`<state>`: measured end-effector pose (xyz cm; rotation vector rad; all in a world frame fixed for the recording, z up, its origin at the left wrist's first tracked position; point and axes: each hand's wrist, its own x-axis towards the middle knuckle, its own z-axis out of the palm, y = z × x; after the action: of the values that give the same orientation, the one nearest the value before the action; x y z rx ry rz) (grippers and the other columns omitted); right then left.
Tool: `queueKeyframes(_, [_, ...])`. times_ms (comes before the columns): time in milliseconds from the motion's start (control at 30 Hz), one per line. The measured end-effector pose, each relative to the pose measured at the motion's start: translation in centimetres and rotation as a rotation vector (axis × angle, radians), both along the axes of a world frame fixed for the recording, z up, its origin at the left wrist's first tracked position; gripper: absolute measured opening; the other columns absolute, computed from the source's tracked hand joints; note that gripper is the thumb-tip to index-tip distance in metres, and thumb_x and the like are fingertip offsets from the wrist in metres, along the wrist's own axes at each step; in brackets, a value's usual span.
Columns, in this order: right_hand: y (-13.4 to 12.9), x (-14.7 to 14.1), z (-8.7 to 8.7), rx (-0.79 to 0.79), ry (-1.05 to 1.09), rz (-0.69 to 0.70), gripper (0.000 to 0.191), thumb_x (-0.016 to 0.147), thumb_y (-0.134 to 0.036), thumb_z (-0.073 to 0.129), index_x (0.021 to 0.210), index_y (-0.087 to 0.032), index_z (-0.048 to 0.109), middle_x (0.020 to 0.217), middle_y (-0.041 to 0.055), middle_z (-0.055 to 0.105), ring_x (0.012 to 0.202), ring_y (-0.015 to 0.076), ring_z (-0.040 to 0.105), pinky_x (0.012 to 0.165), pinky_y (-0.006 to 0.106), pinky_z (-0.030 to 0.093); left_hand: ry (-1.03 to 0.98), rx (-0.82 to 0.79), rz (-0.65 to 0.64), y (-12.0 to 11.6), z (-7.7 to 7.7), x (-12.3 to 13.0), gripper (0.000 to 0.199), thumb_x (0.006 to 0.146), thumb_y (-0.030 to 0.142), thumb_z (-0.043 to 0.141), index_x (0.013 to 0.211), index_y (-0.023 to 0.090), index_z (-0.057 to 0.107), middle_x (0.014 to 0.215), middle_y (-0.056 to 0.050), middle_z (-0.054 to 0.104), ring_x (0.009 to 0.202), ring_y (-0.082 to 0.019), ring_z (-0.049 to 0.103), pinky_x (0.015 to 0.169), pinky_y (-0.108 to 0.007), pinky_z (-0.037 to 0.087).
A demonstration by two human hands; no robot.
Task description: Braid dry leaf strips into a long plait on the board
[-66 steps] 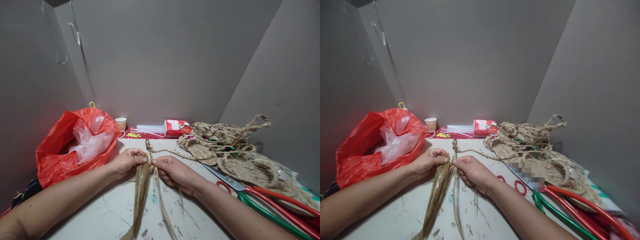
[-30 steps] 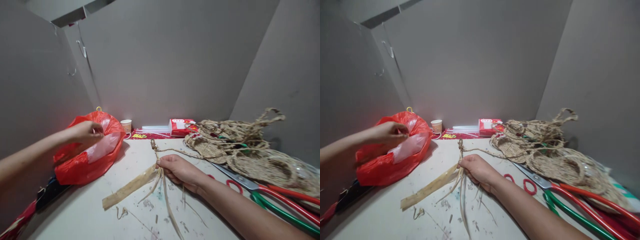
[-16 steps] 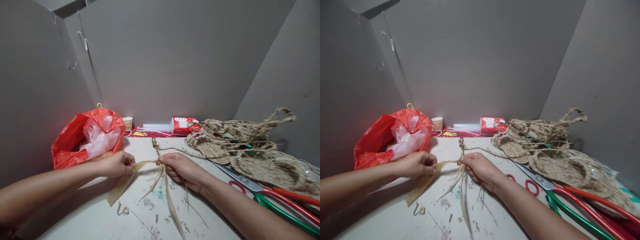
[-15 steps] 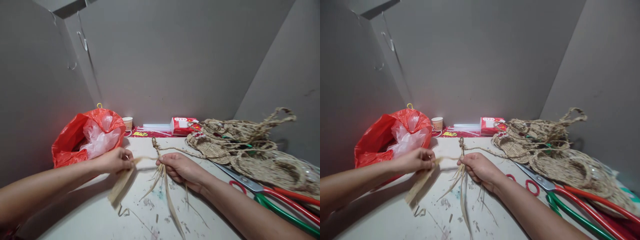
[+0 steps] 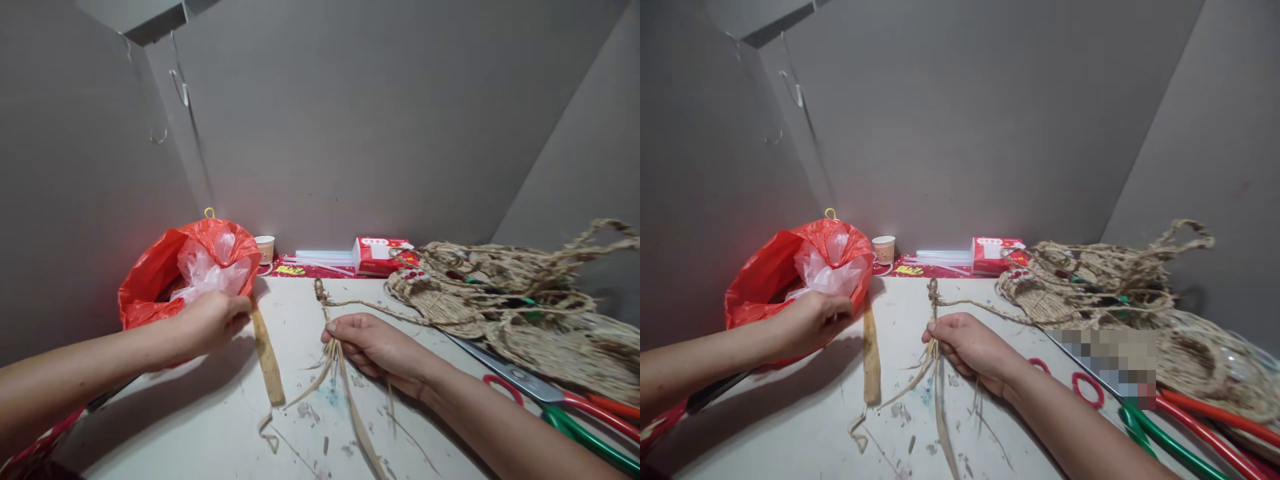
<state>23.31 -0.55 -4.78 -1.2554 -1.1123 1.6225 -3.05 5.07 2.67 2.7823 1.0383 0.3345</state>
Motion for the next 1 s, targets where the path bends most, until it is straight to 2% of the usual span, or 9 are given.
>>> queueKeyframes(67, [0.0, 0.0, 0.0, -0.010, 0.000, -0.003, 0.023, 0.077, -0.037, 0.057, 0.076, -0.014, 0.059, 0.039, -0.0117, 0.028, 0.032, 0.0023, 0.014, 0.033, 0.019, 0.006, 0.115, -0.076, -0.233, -0.6, -0.3, 0.8, 0.015, 0.079, 0.014, 0.048, 0.075, 0.018, 0.062, 0.077, -0.004, 0.060, 0.060, -0.011, 0.049, 0.054, -0.023, 0.032])
queueKeyframes(133, [0.0, 0.0, 0.1, -0.017, 0.000, -0.003, 0.022, 0.078, -0.036, 0.056, 0.076, -0.014, 0.060, 0.039, -0.0117, 0.028, 0.032, 0.0022, 0.014, 0.033, 0.019, 0.006, 0.190, -0.131, -0.385, -0.9, -0.8, 1.7, 0.020, 0.079, 0.011, 0.048, 0.086, 0.020, 0.063, 0.094, -0.005, 0.062, 0.066, -0.012, 0.053, 0.058, -0.023, 0.035])
queueKeyframes(267, [-0.1, -0.2, 0.3, -0.018, -0.015, 0.001, 0.022, 0.079, -0.036, 0.055, 0.075, -0.014, 0.060, 0.039, -0.0116, 0.028, 0.032, 0.0025, 0.015, 0.033, 0.019, 0.007, 0.272, -0.147, -0.423, -0.9, -1.4, 2.7, 0.017, 0.078, 0.011, 0.048, 0.083, 0.019, 0.062, 0.087, -0.005, 0.061, 0.055, -0.010, 0.046, 0.052, -0.025, 0.031])
queueKeyframes(367, [-0.1, -0.2, 0.3, -0.013, -0.022, 0.003, 0.023, 0.078, -0.036, 0.056, 0.075, -0.014, 0.060, 0.041, -0.0113, 0.030, 0.032, 0.0023, 0.015, 0.033, 0.019, 0.007, 0.258, -0.205, -0.316, -0.3, -1.1, 2.9, 0.009, 0.074, 0.013, 0.052, 0.075, 0.019, 0.060, 0.074, -0.002, 0.059, 0.054, -0.010, 0.044, 0.050, -0.024, 0.029])
queueKeyframes(433, [-0.1, -0.1, 0.1, -0.005, -0.023, 0.007, 0.023, 0.078, -0.037, 0.056, 0.075, -0.015, 0.060, 0.040, -0.0114, 0.029, 0.032, 0.0025, 0.015, 0.034, 0.019, 0.007, 0.114, -0.328, -0.187, 0.3, -0.6, 3.2, 0.005, 0.073, 0.016, 0.055, 0.075, 0.019, 0.058, 0.068, 0.000, 0.057, 0.056, -0.009, 0.045, 0.051, -0.022, 0.030])
queueKeyframes(533, [0.0, 0.0, 0.0, 0.012, -0.024, 0.016, 0.023, 0.078, -0.038, 0.057, 0.076, -0.015, 0.060, 0.040, -0.0117, 0.028, 0.032, 0.0028, 0.015, 0.034, 0.020, 0.006, -0.171, -0.662, -0.005, 1.2, 0.2, 4.0, 0.011, 0.072, 0.024, 0.060, 0.080, 0.018, 0.057, 0.060, 0.003, 0.053, 0.049, -0.007, 0.042, 0.047, -0.020, 0.029])
queueKeyframes(633, [0.1, 0.0, 0.0, 0.020, -0.003, 0.022, 0.025, 0.077, -0.040, 0.058, 0.077, -0.015, 0.059, 0.040, -0.0121, 0.028, 0.033, 0.0028, 0.014, 0.034, 0.020, 0.006, -0.323, -0.945, 0.106, 1.7, 0.6, 5.4, 0.022, 0.067, 0.032, 0.068, 0.075, 0.017, 0.055, 0.057, 0.004, 0.053, 0.040, -0.004, 0.036, 0.040, -0.020, 0.022])
queueKeyframes(867, [-0.1, -0.3, 0.3, 0.059, 0.053, -0.006, 0.030, 0.074, -0.044, 0.061, 0.081, -0.016, 0.058, 0.040, -0.0133, 0.026, 0.034, 0.0032, 0.013, 0.034, 0.019, 0.007, -0.422, -1.147, 0.243, 1.6, -2.3, 9.1, 0.044, 0.046, 0.037, 0.081, 0.060, 0.018, 0.044, 0.041, 0.009, 0.043, 0.036, -0.004, 0.034, 0.036, -0.017, 0.019])
queueKeyframes(1000, [-0.1, -0.4, 0.2, 0.071, 0.013, -0.033, 0.031, 0.072, -0.044, 0.063, 0.065, -0.018, 0.048, 0.040, -0.0119, 0.030, 0.033, 0.0026, 0.016, 0.033, 0.018, 0.008, -0.460, -1.209, 0.277, 1.6, -4.0, 10.3, 0.047, 0.042, 0.035, 0.082, 0.058, 0.018, 0.042, 0.039, 0.010, 0.041, 0.034, -0.002, 0.031, 0.035, -0.016, 0.018])
